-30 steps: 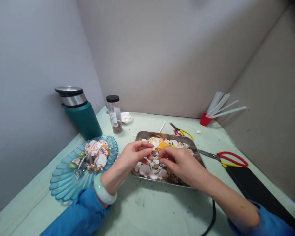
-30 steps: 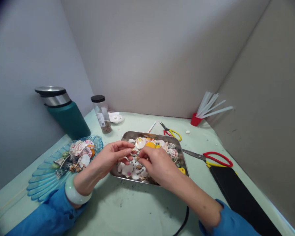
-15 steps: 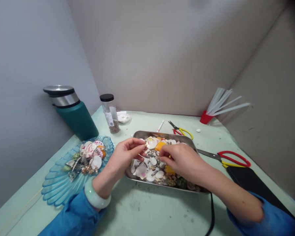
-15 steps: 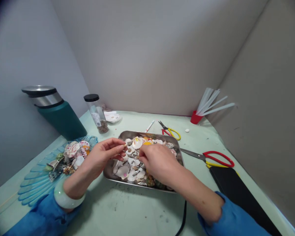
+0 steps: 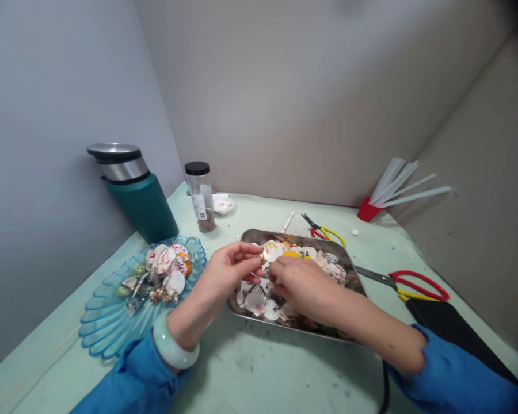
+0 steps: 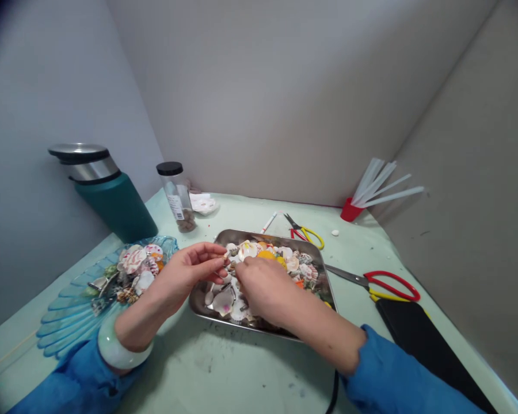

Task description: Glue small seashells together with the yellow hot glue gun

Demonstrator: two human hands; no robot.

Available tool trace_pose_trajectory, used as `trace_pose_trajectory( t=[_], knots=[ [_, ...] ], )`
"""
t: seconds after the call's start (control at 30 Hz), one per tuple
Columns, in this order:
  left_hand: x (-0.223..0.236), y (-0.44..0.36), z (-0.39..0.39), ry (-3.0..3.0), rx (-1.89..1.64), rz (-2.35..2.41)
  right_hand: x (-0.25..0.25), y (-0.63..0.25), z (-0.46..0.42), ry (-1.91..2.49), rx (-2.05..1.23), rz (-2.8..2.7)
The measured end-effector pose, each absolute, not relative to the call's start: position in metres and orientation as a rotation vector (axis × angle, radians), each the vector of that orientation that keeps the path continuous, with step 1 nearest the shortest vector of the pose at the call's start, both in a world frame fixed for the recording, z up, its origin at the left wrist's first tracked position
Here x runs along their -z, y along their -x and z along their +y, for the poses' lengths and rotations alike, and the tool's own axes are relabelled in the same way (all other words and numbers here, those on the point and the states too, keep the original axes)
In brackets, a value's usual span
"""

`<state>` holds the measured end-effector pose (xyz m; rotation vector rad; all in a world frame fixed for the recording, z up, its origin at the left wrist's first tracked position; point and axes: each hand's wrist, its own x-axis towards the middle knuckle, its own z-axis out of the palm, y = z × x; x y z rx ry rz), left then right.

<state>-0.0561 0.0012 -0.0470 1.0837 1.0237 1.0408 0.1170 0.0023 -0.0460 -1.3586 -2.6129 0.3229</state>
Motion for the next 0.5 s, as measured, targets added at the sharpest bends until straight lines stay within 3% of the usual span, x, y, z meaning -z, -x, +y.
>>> trace_pose_trajectory(
  t=[0.2,0.5],
  knots=[
    [0.05,0.047,-0.006,-0.992,-1.036,0.956,0.03,-0.129,-0.014,1.324,-0.419,-2.216],
    [0.055,0.034,-0.015,-0.894,-0.985,0.877,0.045,-0.131,-0.028,1.278,-0.542,-1.895]
  ],
)
